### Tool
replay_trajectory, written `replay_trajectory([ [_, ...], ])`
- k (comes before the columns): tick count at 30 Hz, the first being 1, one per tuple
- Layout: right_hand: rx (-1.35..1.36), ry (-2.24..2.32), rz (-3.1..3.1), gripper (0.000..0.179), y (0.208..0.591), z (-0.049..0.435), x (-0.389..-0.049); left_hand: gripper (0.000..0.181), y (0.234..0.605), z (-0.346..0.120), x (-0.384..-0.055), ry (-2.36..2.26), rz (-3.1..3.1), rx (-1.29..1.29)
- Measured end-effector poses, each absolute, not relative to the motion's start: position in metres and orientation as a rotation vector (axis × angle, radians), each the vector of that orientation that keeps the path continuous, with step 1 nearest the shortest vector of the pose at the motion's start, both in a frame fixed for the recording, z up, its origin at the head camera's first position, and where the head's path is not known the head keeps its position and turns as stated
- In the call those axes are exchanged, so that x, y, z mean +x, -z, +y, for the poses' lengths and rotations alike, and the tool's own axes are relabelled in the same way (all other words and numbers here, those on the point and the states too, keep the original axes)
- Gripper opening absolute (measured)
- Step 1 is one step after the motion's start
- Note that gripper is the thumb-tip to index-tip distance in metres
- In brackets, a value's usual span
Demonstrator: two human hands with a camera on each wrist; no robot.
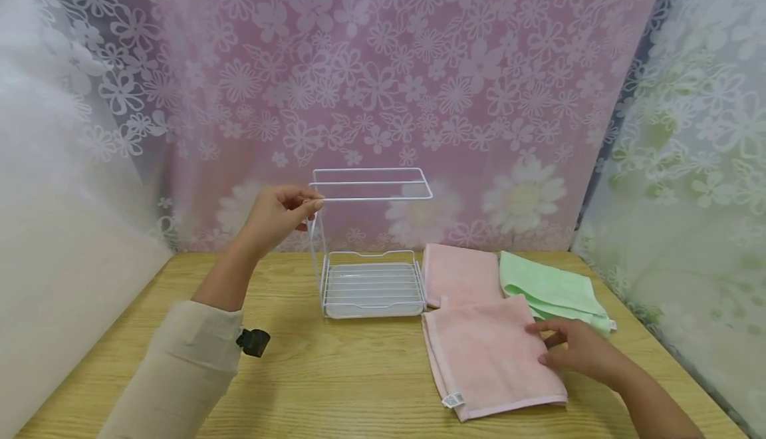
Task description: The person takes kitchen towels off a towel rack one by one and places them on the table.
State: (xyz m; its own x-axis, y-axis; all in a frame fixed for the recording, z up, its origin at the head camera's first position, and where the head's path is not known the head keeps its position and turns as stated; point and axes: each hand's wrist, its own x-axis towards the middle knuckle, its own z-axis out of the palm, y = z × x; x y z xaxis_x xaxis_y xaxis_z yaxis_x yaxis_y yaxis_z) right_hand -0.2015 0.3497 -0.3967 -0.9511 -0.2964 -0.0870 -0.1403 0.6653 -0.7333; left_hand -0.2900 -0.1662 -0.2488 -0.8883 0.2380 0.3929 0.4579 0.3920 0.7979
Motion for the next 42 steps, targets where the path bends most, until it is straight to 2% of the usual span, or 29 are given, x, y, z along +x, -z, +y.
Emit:
replay_trajectory([
  [16, -0.367, 1.183, 2.756, 0.055, 0.387, 0.343, -0.195, 0.038, 0.269, -0.17, -0.276, 1.697, -2.243, -0.528],
  [24, -0.374, 1.214, 2.769, 0.054, 0.382, 0.338, -0.192, 0.054, 0.288, -0.176, -0.267, 1.688, -2.281, -0.556],
  [42, -0.504, 1.374, 2.965, 0.046, 0.365, 0.32, -0.187, 0.055, 0.325, -0.2, -0.246, 1.722, -2.254, -0.618],
])
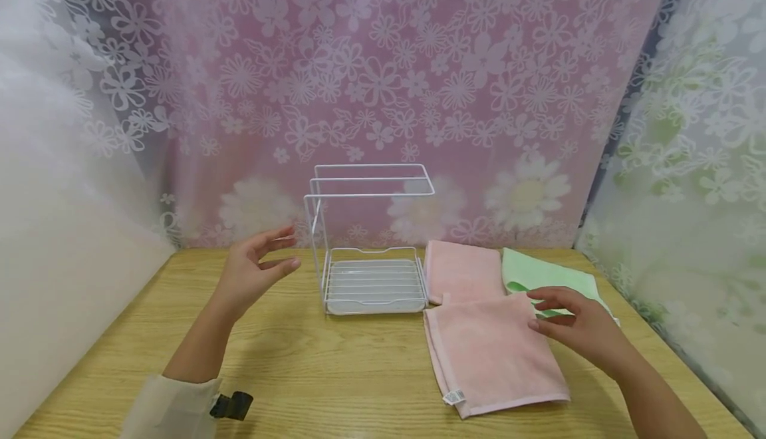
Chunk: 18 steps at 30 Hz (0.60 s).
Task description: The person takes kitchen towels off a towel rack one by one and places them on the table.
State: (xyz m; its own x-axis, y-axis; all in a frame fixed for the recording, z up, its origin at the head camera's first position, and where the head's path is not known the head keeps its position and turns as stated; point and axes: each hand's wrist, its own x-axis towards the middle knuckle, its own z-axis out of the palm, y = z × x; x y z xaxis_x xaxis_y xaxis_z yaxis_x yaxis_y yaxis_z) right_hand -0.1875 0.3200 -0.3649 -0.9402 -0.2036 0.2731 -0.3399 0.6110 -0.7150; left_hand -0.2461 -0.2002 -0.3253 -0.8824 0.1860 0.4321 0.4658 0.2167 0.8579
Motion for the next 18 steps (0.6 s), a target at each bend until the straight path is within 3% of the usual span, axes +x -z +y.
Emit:
replay_trajectory([
  [10, 0.583, -1.125, -2.543, 0.043, 0.358, 0.317, -0.189, 0.06, 0.341, -0.217, -0.228, 1.698, -2.316, -0.555],
  [18, 0.536, -1.202, -2.535, 0.048, 0.352, 0.321, -0.189, 0.061, 0.349, -0.237, -0.214, 1.657, -2.338, -0.521],
])
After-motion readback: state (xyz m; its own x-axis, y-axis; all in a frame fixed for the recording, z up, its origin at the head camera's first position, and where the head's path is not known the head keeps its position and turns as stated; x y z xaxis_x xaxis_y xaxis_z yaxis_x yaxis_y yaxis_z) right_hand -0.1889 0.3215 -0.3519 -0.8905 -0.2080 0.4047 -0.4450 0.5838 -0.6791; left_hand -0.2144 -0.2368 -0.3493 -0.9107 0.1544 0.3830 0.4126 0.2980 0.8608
